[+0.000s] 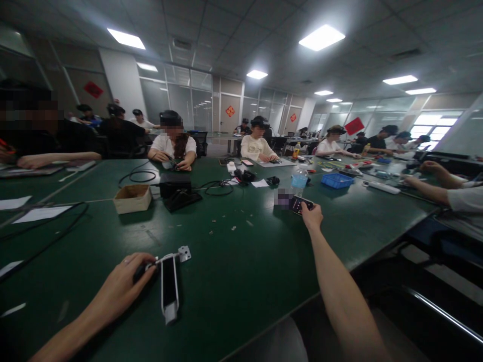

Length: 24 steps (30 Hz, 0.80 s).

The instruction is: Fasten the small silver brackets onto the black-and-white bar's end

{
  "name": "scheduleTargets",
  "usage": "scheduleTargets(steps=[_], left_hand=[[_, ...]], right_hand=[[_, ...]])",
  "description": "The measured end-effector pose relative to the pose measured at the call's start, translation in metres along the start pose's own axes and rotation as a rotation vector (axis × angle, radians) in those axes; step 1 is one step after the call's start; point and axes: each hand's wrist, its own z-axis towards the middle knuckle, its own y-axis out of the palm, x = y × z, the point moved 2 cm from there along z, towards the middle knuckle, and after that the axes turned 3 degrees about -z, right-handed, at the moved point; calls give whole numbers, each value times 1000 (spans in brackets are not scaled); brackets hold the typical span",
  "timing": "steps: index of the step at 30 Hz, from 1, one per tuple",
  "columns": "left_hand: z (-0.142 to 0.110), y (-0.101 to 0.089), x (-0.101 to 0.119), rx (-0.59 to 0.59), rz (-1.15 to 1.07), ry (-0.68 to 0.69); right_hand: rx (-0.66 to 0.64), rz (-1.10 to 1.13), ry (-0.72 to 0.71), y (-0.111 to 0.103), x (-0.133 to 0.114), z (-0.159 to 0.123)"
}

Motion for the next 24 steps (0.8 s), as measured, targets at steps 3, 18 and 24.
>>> scheduleTargets(steps=[3,18,24], left_hand=[[0,-1,2,-7,0,-5],[1,-3,5,-17,7,3],[2,-9,16,-63,10,-26]], right_hand=[[3,-7,4,0,1,1],[30,-9,-22,2,1,5],[241,14,-94,-12,-10,-11]])
